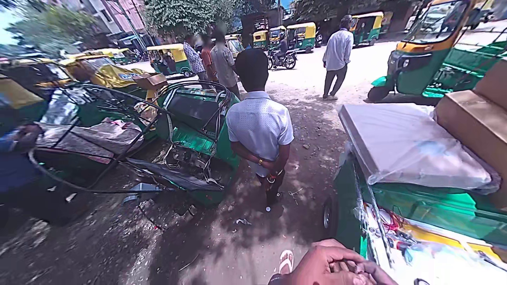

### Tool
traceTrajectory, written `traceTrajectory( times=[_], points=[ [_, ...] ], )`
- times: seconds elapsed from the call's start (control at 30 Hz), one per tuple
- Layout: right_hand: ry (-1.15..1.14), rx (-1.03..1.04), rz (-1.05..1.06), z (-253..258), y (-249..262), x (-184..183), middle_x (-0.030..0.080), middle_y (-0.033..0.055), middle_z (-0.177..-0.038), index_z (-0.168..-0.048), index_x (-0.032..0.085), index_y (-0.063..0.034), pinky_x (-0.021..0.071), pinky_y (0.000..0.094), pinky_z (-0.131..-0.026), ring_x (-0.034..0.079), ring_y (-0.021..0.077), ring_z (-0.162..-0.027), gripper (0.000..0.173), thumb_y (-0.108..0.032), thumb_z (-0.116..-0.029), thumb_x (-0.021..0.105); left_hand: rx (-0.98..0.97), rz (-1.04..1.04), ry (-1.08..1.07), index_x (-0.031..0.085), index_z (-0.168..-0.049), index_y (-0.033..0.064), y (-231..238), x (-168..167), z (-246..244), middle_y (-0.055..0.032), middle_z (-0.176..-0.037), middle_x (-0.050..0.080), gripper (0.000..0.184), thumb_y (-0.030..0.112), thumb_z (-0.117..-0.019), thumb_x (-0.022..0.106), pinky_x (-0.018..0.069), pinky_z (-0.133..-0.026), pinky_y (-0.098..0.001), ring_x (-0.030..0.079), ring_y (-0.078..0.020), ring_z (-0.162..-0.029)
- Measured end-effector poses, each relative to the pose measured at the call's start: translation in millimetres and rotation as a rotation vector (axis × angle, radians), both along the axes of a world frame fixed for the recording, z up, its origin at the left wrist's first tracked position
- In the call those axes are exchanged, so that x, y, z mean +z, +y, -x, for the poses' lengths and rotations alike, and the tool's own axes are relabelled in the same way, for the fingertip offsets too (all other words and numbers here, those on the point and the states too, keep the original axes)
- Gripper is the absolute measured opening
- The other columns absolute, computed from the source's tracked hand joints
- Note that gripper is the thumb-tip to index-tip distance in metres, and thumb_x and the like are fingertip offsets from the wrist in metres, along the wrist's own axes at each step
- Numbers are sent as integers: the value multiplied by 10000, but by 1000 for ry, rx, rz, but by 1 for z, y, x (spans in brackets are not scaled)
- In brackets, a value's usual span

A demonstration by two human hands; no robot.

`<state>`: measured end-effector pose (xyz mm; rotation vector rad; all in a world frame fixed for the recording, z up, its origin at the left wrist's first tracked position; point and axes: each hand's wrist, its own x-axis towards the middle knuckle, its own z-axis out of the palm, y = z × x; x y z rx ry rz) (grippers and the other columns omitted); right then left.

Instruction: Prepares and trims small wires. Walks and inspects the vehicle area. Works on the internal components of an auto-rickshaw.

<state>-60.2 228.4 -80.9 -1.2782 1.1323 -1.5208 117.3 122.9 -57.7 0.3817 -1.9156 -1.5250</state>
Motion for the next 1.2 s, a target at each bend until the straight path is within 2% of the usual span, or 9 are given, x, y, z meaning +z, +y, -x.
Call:
traceTrajectory(
  times=[0.1,0.23,0.37,0.57,0.73,0.83,0.97,1.1,1.2],
  points=[
    [3,89,-37,-19,10,-7,720,0,-928,-1097,651,-58,591,283,-664,673,88,-740,98,-72,-1003,626,65,162,-56,768,-1183,94,14,-3,-24,-97,-1091,715,236,150,-958,725,578,-910,-325,676,-156,-1011],
    [33,197,-42,-36,14,-7,694,5,-874,-1095,633,-30,579,272,-680,656,77,-730,94,-89,-1028,601,157,405,-42,817,-998,90,26,0,-51,-73,-1012,762,124,150,-969,712,580,-930,-314,706,-147,-1009],
    [26,244,-6,-50,16,0,709,-11,-886,-1105,653,-60,582,262,-680,662,71,-731,96,-93,-1018,626,148,516,-77,795,-1012,73,31,13,-71,-72,-1019,752,134,148,-985,687,591,-906,-324,708,-156,-996],
    [88,218,61,-80,8,3,759,-4,-958,-1121,742,-54,615,272,-741,704,77,-790,161,-77,-1017,621,138,446,4,790,-1007,51,20,17,-109,-73,-997,765,156,154,-997,673,593,-889,-334,719,-144,-957],
    [218,190,83,-110,-14,0,777,48,-1008,-1017,779,-14,614,282,-855,730,88,-913,119,-61,-959,686,121,722,-120,786,-1014,77,0,31,-153,-58,-982,767,153,153,-1001,654,594,-871,-350,725,-163,-946],
    [285,177,85,-131,-24,-1,783,64,-993,-974,793,-25,615,305,-878,738,108,-931,99,-61,-908,730,121,892,-238,753,-970,82,-6,35,-176,-60,-899,733,162,177,-1007,628,580,-785,-363,706,-198,-875],
    [278,137,67,-157,-33,0,785,45,-968,-909,796,-67,615,308,-869,739,102,-919,86,-117,-844,821,104,988,-266,719,-900,71,-14,41,-199,-71,-826,695,172,165,-997,612,569,-723,-377,688,-225,-813],
    [297,133,72,-169,-42,-7,765,42,-900,-856,756,-46,609,301,-800,719,95,-838,143,-118,-798,865,80,985,-273,734,-915,76,-24,43,-212,-73,-823,698,176,165,-1000,608,569,-719,-389,691,-230,-810],
    [342,173,103,-176,-48,-8,742,45,-900,-938,756,-39,588,303,-750,683,100,-791,146,-122,-845,831,75,1022,-318,728,-907,89,-31,45,-219,-64,-822,696,166,157,-993,603,559,-703,-391,687,-230,-809]
  ],
)
